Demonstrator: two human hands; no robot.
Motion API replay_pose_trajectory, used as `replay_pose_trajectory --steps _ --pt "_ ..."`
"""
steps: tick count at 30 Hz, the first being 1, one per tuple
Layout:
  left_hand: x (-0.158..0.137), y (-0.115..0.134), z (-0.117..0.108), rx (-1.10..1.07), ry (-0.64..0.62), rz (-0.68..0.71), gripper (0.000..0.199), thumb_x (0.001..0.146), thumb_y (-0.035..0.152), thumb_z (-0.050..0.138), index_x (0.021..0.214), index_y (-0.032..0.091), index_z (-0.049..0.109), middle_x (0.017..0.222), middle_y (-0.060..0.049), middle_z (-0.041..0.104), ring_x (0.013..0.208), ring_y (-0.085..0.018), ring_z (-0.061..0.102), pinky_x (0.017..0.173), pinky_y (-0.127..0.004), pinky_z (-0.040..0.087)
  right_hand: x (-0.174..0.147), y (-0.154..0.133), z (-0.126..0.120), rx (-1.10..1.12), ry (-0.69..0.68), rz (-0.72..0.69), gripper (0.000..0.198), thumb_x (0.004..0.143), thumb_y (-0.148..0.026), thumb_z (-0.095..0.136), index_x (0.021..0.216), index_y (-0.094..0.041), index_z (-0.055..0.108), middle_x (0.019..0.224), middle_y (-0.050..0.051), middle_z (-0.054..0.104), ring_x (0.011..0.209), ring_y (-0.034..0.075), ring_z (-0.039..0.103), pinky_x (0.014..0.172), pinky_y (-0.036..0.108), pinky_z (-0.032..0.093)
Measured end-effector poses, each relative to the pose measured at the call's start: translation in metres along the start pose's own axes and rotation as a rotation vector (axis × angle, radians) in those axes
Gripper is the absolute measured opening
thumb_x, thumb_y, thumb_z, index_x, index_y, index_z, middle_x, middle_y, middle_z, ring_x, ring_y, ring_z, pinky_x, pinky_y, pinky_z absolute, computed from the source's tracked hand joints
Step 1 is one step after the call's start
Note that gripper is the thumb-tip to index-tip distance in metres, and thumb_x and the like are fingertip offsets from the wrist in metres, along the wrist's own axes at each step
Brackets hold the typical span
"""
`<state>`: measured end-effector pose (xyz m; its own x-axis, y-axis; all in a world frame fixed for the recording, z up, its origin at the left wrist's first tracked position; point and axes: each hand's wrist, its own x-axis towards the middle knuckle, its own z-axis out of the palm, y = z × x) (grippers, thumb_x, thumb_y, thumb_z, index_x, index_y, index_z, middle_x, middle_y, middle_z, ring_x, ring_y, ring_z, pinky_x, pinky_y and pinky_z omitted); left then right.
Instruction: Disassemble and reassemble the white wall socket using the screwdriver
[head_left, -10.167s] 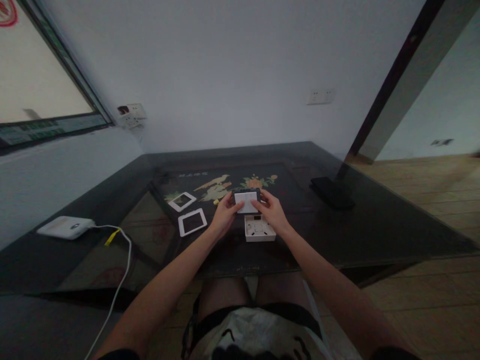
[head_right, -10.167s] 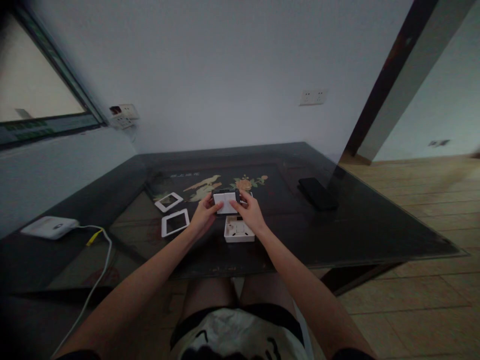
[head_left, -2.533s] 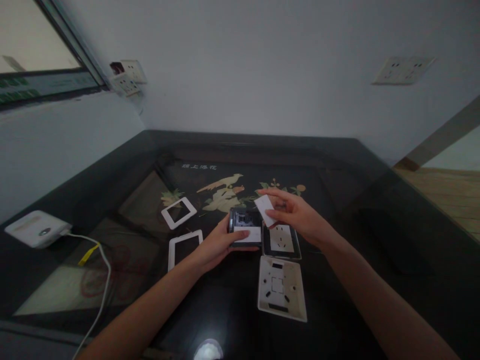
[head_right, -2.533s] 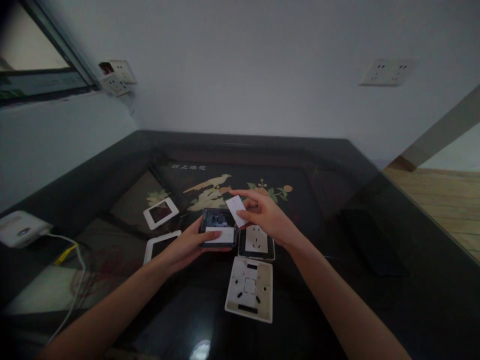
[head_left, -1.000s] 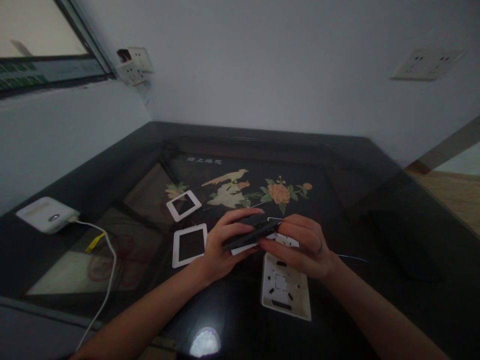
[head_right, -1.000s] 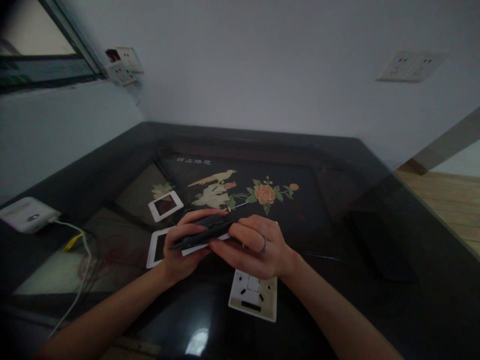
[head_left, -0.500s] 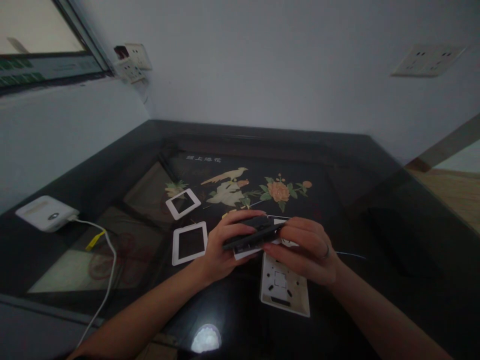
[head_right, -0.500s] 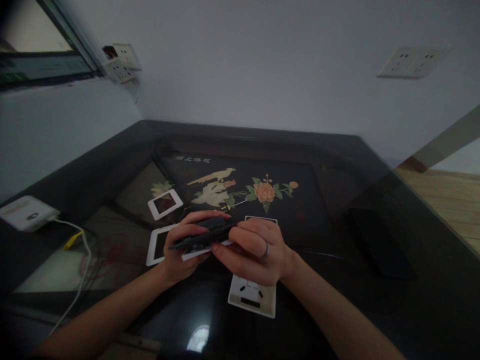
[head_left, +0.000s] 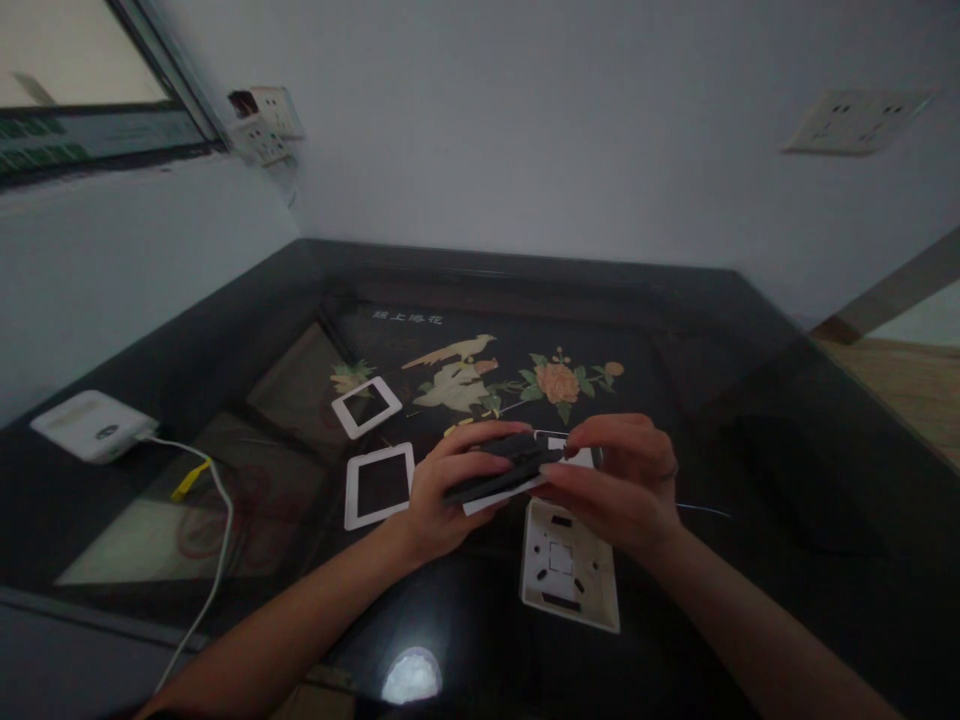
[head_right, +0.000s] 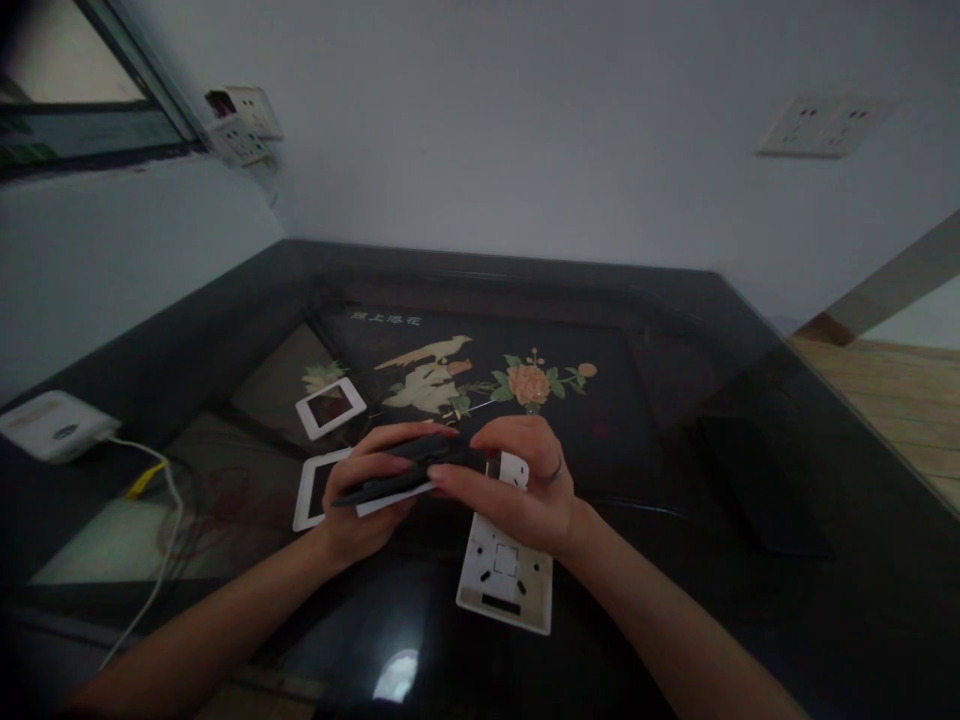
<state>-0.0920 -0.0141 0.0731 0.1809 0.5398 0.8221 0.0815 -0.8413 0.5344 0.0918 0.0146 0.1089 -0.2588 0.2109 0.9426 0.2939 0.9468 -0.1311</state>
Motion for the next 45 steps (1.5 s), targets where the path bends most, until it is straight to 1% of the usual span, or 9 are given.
replay_pose_trajectory --steps 5,12,20,23,27,32,37,42,45 --pt "0.002 0.002 -0.003 0.021 -0.034 0.032 0.029 0.088 0.024 0.060 0.117 0.025 0.056 0.126 -0.010 0.061 0.112 -0.022 0.062 0.089 -0.036 0.055 0.000 0.006 0.001 0.125 -0.074 0.024 0.033 0.082 -0.027 0.067 0.114 -0.023 0.061 0.090 0.005 0.067 0.079 0.019 0.065 0.065 0.033 0.055" --pt "0.001 0.000 -0.002 -0.037 -0.030 0.018 0.033 0.089 0.020 0.058 0.121 0.025 0.055 0.129 -0.010 0.060 0.114 -0.023 0.062 0.092 -0.039 0.054 0.004 0.006 -0.001 0.304 -0.161 0.092 0.025 0.081 -0.020 0.069 0.105 -0.020 0.064 0.079 0.003 0.071 0.071 0.016 0.066 0.062 0.029 0.055" --pt "-0.004 0.002 0.005 -0.075 0.104 -0.309 0.024 0.089 0.023 0.058 0.113 0.021 0.056 0.118 -0.009 0.067 0.108 -0.022 0.065 0.089 -0.037 0.054 0.013 -0.003 -0.005 0.205 -0.337 0.535 0.014 0.078 -0.028 0.072 0.085 -0.020 0.063 0.070 -0.002 0.066 0.060 0.012 0.062 0.055 0.022 0.050" --pt "-0.003 0.003 0.007 -0.018 0.162 -0.461 0.021 0.086 0.028 0.063 0.104 0.019 0.059 0.100 -0.005 0.071 0.089 -0.018 0.068 0.076 -0.029 0.056 0.011 -0.001 0.000 0.289 -0.334 0.726 0.016 0.076 -0.027 0.074 0.081 -0.019 0.061 0.069 -0.003 0.064 0.060 0.011 0.061 0.054 0.022 0.049" --pt "-0.001 0.001 0.009 -0.033 0.213 -0.649 0.022 0.082 0.036 0.066 0.089 0.016 0.059 0.076 0.000 0.066 0.066 -0.013 0.062 0.056 -0.022 0.052 0.006 0.006 0.006 0.393 -0.348 0.899 0.020 0.076 -0.032 0.072 0.075 -0.018 0.057 0.067 -0.003 0.060 0.060 0.011 0.059 0.052 0.022 0.048" --pt "-0.007 -0.010 0.011 -0.255 0.231 -0.806 0.023 0.082 0.034 0.066 0.096 0.017 0.059 0.085 -0.001 0.066 0.072 -0.014 0.063 0.058 -0.024 0.056 -0.002 0.014 0.011 0.406 -0.357 0.958 0.020 0.074 -0.030 0.072 0.077 -0.018 0.055 0.068 -0.003 0.057 0.061 0.010 0.056 0.051 0.021 0.046" --pt "-0.010 -0.016 0.012 -0.458 0.221 -0.915 0.026 0.084 0.035 0.064 0.102 0.019 0.057 0.091 -0.002 0.068 0.071 -0.016 0.065 0.052 -0.026 0.058 -0.005 0.015 0.015 0.381 -0.355 0.957 0.021 0.075 -0.033 0.069 0.078 -0.018 0.054 0.069 -0.003 0.056 0.062 0.011 0.056 0.050 0.021 0.047" --pt "-0.005 -0.013 0.012 -0.496 0.199 -0.944 0.030 0.084 0.037 0.063 0.107 0.020 0.055 0.096 -0.003 0.067 0.072 -0.017 0.066 0.050 -0.026 0.058 -0.003 0.016 0.014 0.400 -0.379 0.977 0.020 0.075 -0.031 0.069 0.081 -0.019 0.054 0.071 -0.002 0.057 0.064 0.011 0.057 0.053 0.022 0.047" --pt "-0.003 -0.012 0.010 -0.402 0.137 -0.911 0.032 0.087 0.039 0.059 0.113 0.022 0.052 0.104 -0.005 0.065 0.078 -0.019 0.066 0.054 -0.028 0.059 -0.002 0.018 0.012 0.426 -0.404 0.992 0.020 0.074 -0.028 0.069 0.082 -0.019 0.053 0.074 -0.002 0.059 0.067 0.012 0.058 0.054 0.023 0.047"
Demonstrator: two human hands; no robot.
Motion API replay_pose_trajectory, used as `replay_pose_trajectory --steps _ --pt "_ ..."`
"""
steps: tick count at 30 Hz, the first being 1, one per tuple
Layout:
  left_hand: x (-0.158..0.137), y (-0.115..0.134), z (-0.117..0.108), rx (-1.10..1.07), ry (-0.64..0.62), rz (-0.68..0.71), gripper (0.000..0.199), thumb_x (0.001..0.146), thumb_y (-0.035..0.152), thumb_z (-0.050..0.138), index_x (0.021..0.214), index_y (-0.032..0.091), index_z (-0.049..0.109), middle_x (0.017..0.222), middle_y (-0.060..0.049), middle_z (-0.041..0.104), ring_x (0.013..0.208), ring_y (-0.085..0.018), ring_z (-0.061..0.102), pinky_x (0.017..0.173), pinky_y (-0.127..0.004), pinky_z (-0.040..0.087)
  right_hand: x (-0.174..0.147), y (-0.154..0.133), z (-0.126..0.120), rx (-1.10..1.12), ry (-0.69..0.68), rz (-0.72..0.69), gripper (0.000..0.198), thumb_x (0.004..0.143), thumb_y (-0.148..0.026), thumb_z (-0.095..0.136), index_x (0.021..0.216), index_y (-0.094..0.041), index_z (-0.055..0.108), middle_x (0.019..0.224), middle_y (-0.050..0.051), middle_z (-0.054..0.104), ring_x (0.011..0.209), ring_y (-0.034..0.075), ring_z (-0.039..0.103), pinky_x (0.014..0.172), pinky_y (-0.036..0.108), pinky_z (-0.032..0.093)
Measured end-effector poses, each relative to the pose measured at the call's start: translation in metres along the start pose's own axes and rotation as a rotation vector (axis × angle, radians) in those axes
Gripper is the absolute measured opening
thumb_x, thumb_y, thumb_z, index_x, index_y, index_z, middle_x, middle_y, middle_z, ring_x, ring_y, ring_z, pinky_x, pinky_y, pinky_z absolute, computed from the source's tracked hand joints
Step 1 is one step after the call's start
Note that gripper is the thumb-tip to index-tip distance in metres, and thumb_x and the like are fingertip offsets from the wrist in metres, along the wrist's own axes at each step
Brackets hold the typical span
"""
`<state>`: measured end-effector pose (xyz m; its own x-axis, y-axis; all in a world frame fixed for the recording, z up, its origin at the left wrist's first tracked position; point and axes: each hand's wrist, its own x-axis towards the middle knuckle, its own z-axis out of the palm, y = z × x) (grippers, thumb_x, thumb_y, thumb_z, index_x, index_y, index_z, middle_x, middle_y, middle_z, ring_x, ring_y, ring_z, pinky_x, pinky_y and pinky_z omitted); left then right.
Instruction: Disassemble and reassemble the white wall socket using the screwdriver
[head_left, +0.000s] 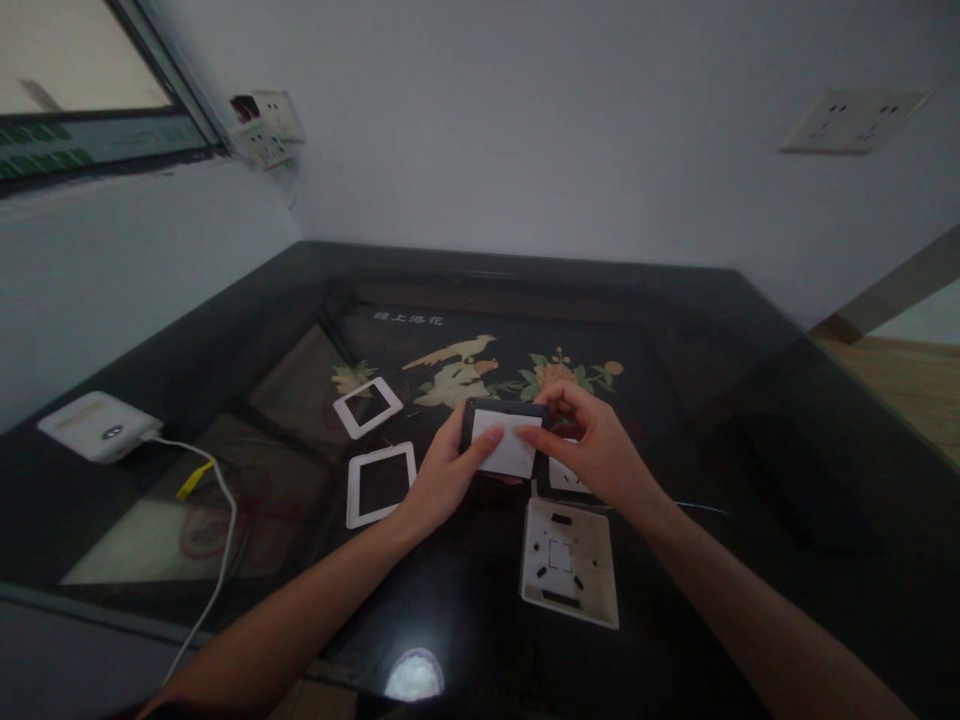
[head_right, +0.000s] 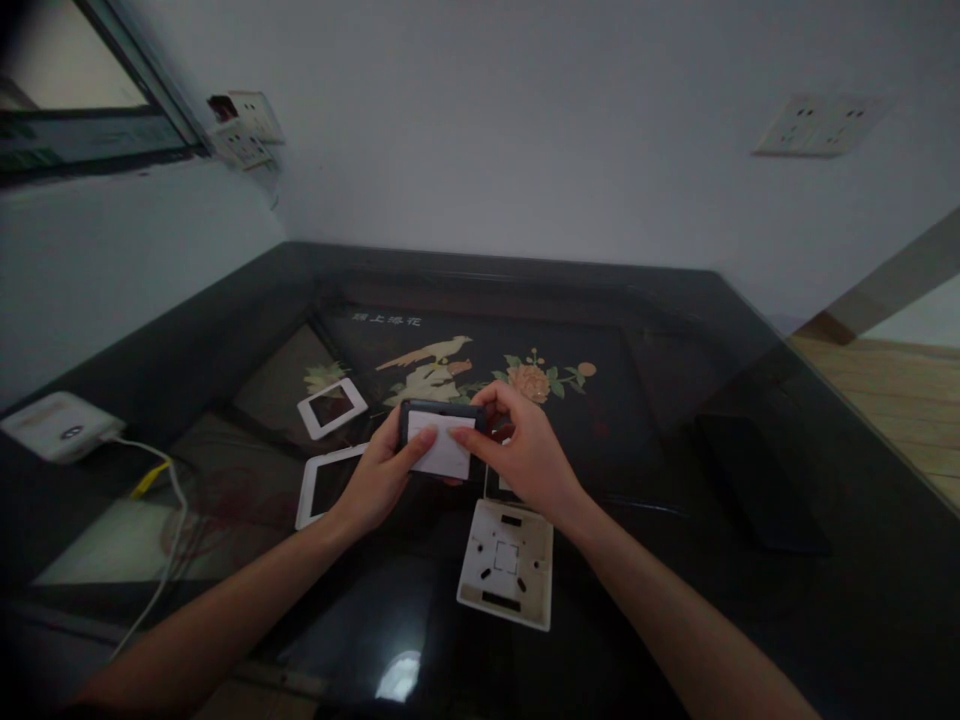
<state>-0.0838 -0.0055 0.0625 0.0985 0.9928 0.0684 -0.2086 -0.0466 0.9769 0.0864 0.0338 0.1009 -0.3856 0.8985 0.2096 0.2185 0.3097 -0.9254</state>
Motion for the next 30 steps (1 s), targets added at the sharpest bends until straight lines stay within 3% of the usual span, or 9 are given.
replay_pose_trajectory --steps 2,5,7,9,13,18,23,30 --pt "0.001 0.001 -0.002 0.146 0.006 0.094 0.041 0.087 0.038 0.059 0.123 0.023 0.048 0.115 -0.007 0.061 0.093 -0.021 0.065 0.068 -0.033 0.060 0.001 0.001 -0.002 0.015 -0.012 0.012 0.019 0.074 -0.028 0.068 0.082 -0.018 0.053 0.073 -0.002 0.058 0.065 0.011 0.057 0.054 0.022 0.046" --pt "0.002 0.002 -0.005 0.343 0.003 0.279 0.072 0.080 0.035 0.068 0.140 0.027 0.028 0.136 -0.011 0.047 0.118 -0.026 0.053 0.094 -0.041 0.051 0.004 0.002 -0.006 0.035 -0.006 0.020 0.020 0.074 -0.029 0.068 0.080 -0.018 0.052 0.068 -0.004 0.054 0.059 0.010 0.053 0.050 0.021 0.043" --pt "0.003 0.004 -0.007 0.477 -0.018 0.363 0.088 0.072 0.034 0.076 0.143 0.029 0.024 0.145 -0.013 0.036 0.128 -0.029 0.044 0.098 -0.045 0.047 0.006 0.003 -0.010 0.020 -0.003 0.017 0.021 0.073 -0.030 0.068 0.079 -0.018 0.052 0.066 -0.004 0.052 0.057 0.010 0.051 0.049 0.021 0.041" --pt "0.003 0.009 -0.009 0.600 -0.053 0.381 0.088 0.067 0.032 0.079 0.141 0.030 0.031 0.147 -0.012 0.032 0.133 -0.032 0.037 0.099 -0.045 0.046 0.007 0.002 -0.012 -0.017 -0.012 0.009 0.020 0.073 -0.030 0.067 0.079 -0.018 0.052 0.065 -0.004 0.051 0.057 0.010 0.050 0.048 0.021 0.040" --pt "0.007 0.024 -0.015 0.542 -0.146 0.210 0.063 0.081 0.026 0.065 0.138 0.027 0.038 0.133 -0.011 0.051 0.122 -0.026 0.050 0.089 -0.037 0.050 0.004 -0.001 -0.010 -0.082 -0.045 -0.014 0.017 0.075 -0.029 0.066 0.081 -0.018 0.055 0.066 -0.004 0.051 0.059 0.011 0.049 0.049 0.021 0.039" --pt "0.015 0.036 -0.037 0.513 -0.241 0.044 0.029 0.083 0.031 0.063 0.109 0.019 0.064 0.109 -0.007 0.066 0.097 -0.021 0.062 0.079 -0.032 0.050 -0.002 -0.003 -0.001 -0.065 -0.083 -0.026 0.018 0.080 -0.032 0.063 0.090 -0.018 0.058 0.073 0.000 0.057 0.063 0.012 0.054 0.053 0.024 0.044" --pt "0.021 0.031 -0.067 0.366 -0.019 0.006 0.032 0.076 0.033 0.070 0.104 0.018 0.065 0.094 -0.004 0.067 0.080 -0.018 0.061 0.068 -0.027 0.049 -0.002 0.001 -0.001 -0.043 -0.108 -0.041 0.030 0.084 -0.036 0.058 0.109 -0.019 0.060 0.092 0.007 0.065 0.080 0.017 0.063 0.059 0.027 0.050" --pt "0.031 0.009 -0.091 -0.184 0.149 -0.272 0.032 0.078 0.027 0.069 0.108 0.021 0.062 0.102 -0.005 0.064 0.084 -0.016 0.063 0.067 -0.028 0.055 -0.014 0.012 -0.016 -0.145 -0.065 -0.002 0.022 0.085 -0.034 0.056 0.095 -0.018 0.066 0.086 0.006 0.070 0.077 0.018 0.066 0.064 0.029 0.052"
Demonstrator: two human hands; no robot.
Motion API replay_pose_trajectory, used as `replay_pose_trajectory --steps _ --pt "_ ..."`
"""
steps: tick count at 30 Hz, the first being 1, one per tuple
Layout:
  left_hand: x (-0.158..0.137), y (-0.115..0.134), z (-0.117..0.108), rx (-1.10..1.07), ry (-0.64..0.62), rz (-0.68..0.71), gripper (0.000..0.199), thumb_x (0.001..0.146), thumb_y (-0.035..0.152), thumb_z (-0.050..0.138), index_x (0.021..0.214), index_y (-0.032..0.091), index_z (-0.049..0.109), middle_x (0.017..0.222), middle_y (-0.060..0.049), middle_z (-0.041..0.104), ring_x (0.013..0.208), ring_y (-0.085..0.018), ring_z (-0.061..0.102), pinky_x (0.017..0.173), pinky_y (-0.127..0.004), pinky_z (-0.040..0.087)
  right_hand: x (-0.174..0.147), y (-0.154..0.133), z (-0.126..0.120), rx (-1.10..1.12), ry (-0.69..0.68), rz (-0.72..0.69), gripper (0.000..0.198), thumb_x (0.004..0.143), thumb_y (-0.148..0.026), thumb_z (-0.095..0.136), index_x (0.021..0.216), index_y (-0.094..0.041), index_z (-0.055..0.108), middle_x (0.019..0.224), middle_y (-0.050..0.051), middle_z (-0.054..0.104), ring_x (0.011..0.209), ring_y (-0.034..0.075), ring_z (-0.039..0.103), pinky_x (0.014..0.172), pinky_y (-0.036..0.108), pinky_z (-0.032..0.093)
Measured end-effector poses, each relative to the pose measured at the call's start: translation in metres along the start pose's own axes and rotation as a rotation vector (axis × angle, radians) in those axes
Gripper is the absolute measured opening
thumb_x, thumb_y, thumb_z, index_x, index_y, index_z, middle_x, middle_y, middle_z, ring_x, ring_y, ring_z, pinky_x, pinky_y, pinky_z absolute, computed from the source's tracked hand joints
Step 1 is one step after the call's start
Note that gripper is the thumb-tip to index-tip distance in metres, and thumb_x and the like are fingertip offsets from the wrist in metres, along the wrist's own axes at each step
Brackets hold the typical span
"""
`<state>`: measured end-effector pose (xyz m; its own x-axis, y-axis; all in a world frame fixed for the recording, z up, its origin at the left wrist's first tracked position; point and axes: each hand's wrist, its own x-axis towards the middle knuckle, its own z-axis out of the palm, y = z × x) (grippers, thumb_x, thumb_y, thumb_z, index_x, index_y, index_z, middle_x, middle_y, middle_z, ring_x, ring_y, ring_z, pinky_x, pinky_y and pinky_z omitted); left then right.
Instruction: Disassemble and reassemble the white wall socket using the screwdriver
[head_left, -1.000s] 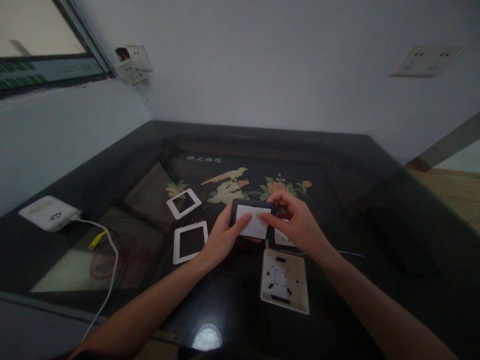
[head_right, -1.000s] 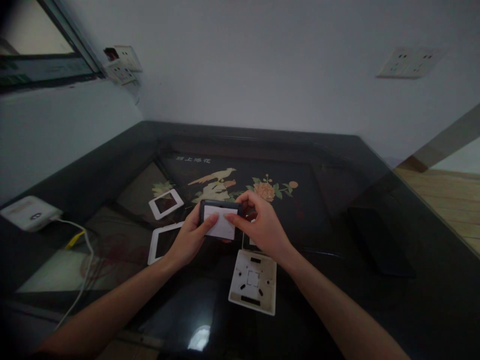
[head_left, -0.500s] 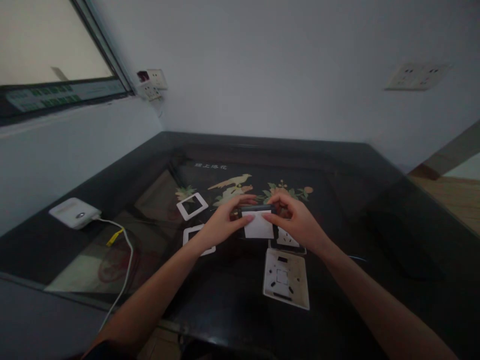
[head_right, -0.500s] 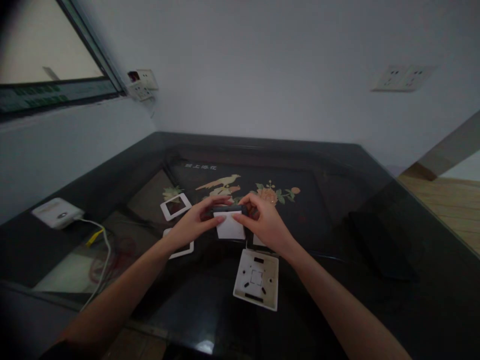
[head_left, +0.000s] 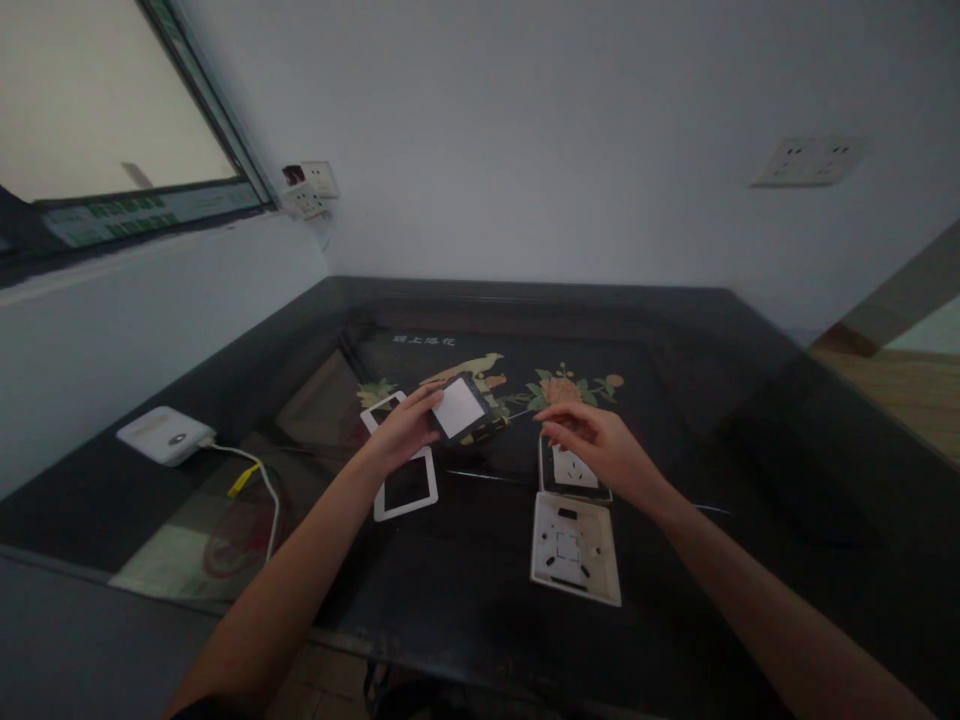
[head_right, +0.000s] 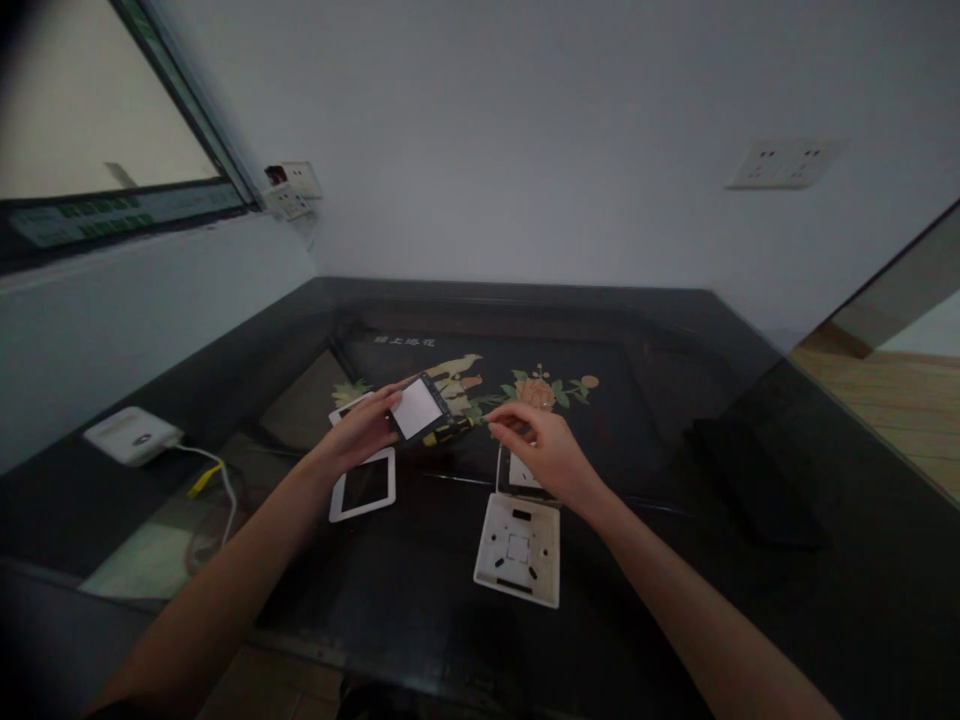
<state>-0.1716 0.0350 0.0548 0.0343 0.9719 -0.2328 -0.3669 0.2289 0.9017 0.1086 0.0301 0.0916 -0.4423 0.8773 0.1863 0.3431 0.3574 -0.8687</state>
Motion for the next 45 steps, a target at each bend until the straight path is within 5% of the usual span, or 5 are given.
replay_pose_trajectory --steps 13,23,30,36,45 --pt "0.036 0.006 -0.027 -0.051 0.324 0.223 0.030 0.061 0.029 0.081 0.075 0.018 0.056 0.062 0.004 0.058 0.051 -0.009 0.055 0.048 -0.020 0.050 -0.068 0.037 -0.029 0.045 0.242 0.185 0.032 0.081 -0.048 0.060 0.085 -0.017 0.069 0.078 0.007 0.071 0.072 0.021 0.069 0.067 0.032 0.057" --pt "0.070 0.004 -0.046 0.573 0.438 0.460 0.036 0.065 0.033 0.074 0.096 0.020 0.061 0.082 -0.002 0.063 0.070 -0.017 0.061 0.062 -0.028 0.051 -0.075 0.040 -0.032 0.004 0.273 0.184 0.029 0.083 -0.043 0.057 0.086 -0.017 0.069 0.078 0.006 0.071 0.071 0.020 0.069 0.067 0.031 0.057" --pt "0.064 0.015 -0.038 1.226 0.122 0.724 0.027 0.084 0.022 0.053 0.110 0.021 0.062 0.116 -0.008 0.063 0.114 -0.025 0.054 0.104 -0.041 0.039 -0.076 0.044 -0.032 -0.068 0.266 0.123 0.024 0.086 -0.039 0.054 0.086 -0.019 0.068 0.080 0.007 0.072 0.073 0.021 0.069 0.068 0.034 0.056" --pt "0.048 -0.001 -0.042 1.419 -0.146 0.691 0.036 0.088 0.021 0.047 0.120 0.027 0.061 0.137 -0.005 0.052 0.126 -0.024 0.047 0.111 -0.046 0.033 -0.077 0.045 -0.031 -0.146 0.268 0.071 0.021 0.087 -0.034 0.053 0.086 -0.019 0.068 0.082 0.006 0.072 0.074 0.021 0.069 0.068 0.034 0.055" --pt "0.063 -0.020 -0.048 1.561 -0.263 0.740 0.041 0.088 0.019 0.046 0.127 0.024 0.056 0.146 -0.008 0.041 0.134 -0.024 0.038 0.114 -0.047 0.027 -0.077 0.048 -0.028 -0.209 0.278 0.023 0.023 0.088 -0.034 0.051 0.086 -0.018 0.068 0.083 0.006 0.071 0.074 0.020 0.067 0.070 0.033 0.052"
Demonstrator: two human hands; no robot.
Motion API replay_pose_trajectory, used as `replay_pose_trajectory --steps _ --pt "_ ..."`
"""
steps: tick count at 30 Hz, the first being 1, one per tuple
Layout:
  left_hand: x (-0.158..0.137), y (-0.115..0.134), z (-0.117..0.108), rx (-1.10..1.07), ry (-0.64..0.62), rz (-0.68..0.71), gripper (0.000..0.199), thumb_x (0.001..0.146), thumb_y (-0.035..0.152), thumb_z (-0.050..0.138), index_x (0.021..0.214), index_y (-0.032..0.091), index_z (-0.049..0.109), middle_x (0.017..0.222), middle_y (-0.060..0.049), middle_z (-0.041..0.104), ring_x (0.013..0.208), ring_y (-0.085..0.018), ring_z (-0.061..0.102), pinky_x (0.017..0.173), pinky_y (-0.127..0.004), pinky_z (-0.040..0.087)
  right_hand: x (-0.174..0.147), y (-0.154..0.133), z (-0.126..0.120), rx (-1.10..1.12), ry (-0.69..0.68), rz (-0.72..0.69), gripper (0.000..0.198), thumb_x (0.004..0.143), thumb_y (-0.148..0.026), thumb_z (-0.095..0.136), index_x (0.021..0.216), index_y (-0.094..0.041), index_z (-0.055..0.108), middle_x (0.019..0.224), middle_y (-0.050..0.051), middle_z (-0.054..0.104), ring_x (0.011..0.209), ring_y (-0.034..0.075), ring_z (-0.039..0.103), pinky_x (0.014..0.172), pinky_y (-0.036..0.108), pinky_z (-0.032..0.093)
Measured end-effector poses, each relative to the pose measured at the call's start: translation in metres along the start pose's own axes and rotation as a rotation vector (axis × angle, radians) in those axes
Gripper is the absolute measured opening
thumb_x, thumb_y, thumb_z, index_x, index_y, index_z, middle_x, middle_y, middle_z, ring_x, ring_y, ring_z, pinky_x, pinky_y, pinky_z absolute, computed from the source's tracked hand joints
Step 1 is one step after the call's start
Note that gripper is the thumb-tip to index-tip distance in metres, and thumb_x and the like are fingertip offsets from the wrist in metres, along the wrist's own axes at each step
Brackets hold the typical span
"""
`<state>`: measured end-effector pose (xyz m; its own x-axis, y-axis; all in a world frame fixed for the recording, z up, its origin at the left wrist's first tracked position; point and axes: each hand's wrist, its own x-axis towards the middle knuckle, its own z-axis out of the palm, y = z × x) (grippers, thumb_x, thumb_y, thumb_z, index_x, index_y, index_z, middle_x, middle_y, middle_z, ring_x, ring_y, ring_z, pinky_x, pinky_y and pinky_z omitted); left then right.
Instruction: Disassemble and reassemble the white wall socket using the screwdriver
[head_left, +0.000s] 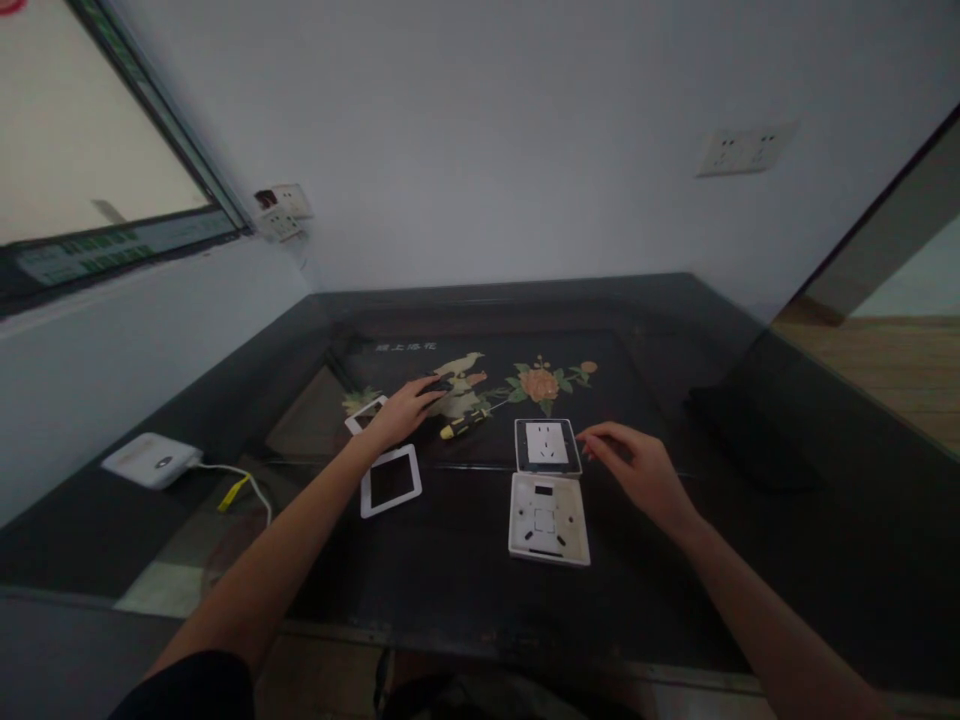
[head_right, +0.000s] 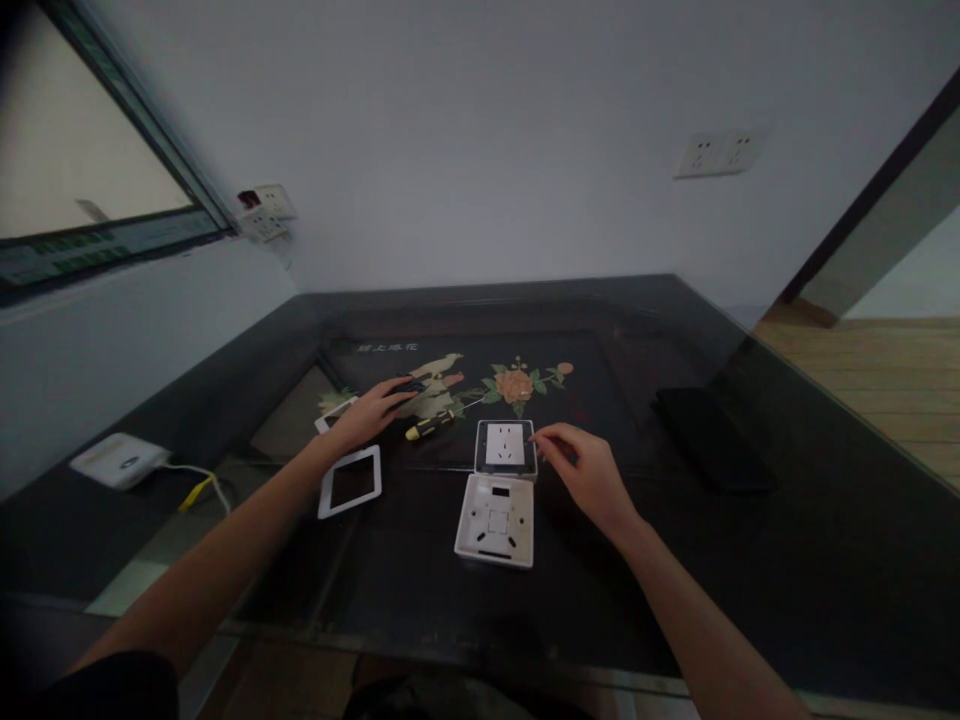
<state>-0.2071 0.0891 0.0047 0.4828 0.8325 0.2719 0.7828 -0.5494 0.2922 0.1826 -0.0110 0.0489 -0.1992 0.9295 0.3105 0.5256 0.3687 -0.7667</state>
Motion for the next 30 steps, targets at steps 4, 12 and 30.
replay_pose_trajectory --steps 4,12,30 --pt "0.003 -0.004 -0.004 -0.018 -0.030 0.037 0.046 0.082 0.012 0.048 0.126 0.022 0.055 0.145 -0.009 0.040 0.135 -0.025 0.038 0.114 -0.046 0.029 0.001 0.006 0.000 0.043 0.022 0.004 0.023 0.088 -0.034 0.051 0.087 -0.017 0.067 0.081 0.006 0.070 0.073 0.020 0.067 0.069 0.032 0.053" --pt "-0.017 -0.003 -0.017 -0.029 -0.080 0.049 0.055 0.076 0.005 0.044 0.128 0.023 0.052 0.146 -0.009 0.039 0.137 -0.023 0.034 0.114 -0.048 0.029 0.005 0.016 0.006 -0.020 0.053 -0.039 0.023 0.087 -0.032 0.050 0.085 -0.016 0.067 0.081 0.006 0.070 0.071 0.018 0.065 0.065 0.030 0.050" --pt "-0.080 -0.006 -0.028 0.006 0.234 -0.309 0.024 0.084 0.031 0.048 0.097 0.019 0.064 0.102 -0.009 0.064 0.103 -0.026 0.057 0.097 -0.042 0.043 -0.083 0.000 0.014 -0.027 -0.189 -0.051 0.042 0.080 -0.036 0.066 0.120 -0.027 0.059 0.136 0.010 0.045 0.129 0.028 0.044 0.108 0.046 0.037"
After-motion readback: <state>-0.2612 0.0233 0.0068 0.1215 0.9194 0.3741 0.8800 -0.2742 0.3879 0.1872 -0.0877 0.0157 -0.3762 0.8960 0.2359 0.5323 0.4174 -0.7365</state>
